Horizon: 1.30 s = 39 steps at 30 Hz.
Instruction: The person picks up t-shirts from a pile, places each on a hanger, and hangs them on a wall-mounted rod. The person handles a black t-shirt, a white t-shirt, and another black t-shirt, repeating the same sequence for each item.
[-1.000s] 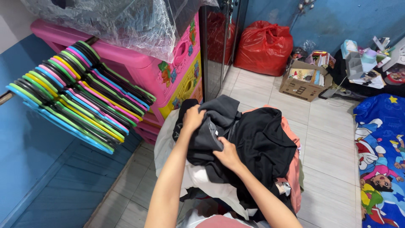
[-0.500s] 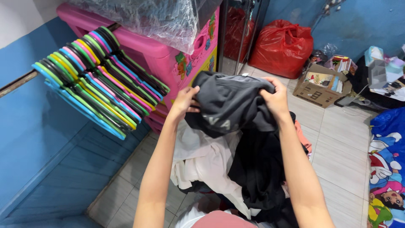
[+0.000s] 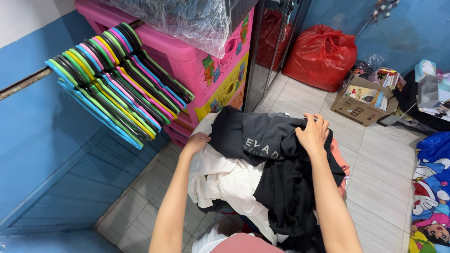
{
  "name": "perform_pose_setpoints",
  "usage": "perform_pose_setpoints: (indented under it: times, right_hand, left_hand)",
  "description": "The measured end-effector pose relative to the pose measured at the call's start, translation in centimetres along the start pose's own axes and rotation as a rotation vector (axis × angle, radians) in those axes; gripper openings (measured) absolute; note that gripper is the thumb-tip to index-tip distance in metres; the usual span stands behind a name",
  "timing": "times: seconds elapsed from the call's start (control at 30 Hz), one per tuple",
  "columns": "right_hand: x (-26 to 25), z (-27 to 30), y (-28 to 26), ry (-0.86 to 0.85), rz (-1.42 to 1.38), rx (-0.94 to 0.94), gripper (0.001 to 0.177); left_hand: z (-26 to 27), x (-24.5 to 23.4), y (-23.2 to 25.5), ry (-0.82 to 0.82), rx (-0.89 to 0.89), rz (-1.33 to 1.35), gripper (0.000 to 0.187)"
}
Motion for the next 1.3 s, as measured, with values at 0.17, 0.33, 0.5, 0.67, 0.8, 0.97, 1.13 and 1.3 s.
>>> perform_pose_setpoints:
  times: [0.17, 0.33, 0.5, 0.67, 0.8, 0.97, 1.13, 1.3]
  right_hand:
    - [1.5, -1.0, 1.8, -0.102, -0.076, 0.111, 0.06]
    - [3.8, -0.8, 6.8, -0.225, -0.044, 0.34, 0.071]
    - [5.0, 0.6, 8.7, -0.285, -0.161, 0.257, 0.064]
    - [1.3, 2.7, 6.9, -0.157, -0.3, 0.2, 0.047]
    - [-3.1, 4.7, 3.8, -0.141, -0.464, 0.181, 0.039]
    - [-5.4, 6.5, 2.5, -0.265, -0.696, 0.13, 0.051]
    - [-6.4, 8.0, 3.0, -0.276, -0.773, 0.067, 0.046]
    - [-5.0, 8.8, 5.2, -0.276, -0.814, 0.096, 0.035]
  left_hand:
    - [2.9, -2.3, 3.5, 0.253, 0.09, 0.016, 0.034]
    - [4.0, -2.5, 13.7, 0.25, 0.272, 0.144, 0.028]
    - [4.0, 2.1, 21.7, 0.133, 0.528, 0.017, 0.028]
    - [1.3, 7.9, 24.1, -0.002, 0.513, -0.141, 0.034]
    - [-1.6, 12.2, 23.9, -0.046, 0.53, -0.253, 0.051]
    - [-3.0, 15.6, 24.0, -0.199, 0.51, -0.328, 0.074]
    - [-2.5, 16.1, 25.3, -0.37, 0.378, -0.357, 0.085]
    - [-2.3, 15.0, 25.1, -0.429, 0.33, -0.387, 0.056]
Point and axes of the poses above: each hand's wrist, its own z-axis away from the middle knuckle, its own x-axis out of the palm, y = z × x, the point moved 7 cm from there along -z, towards the middle knuckle, and after that the axes turned 6 degrees about y, right-handed, at the moved point
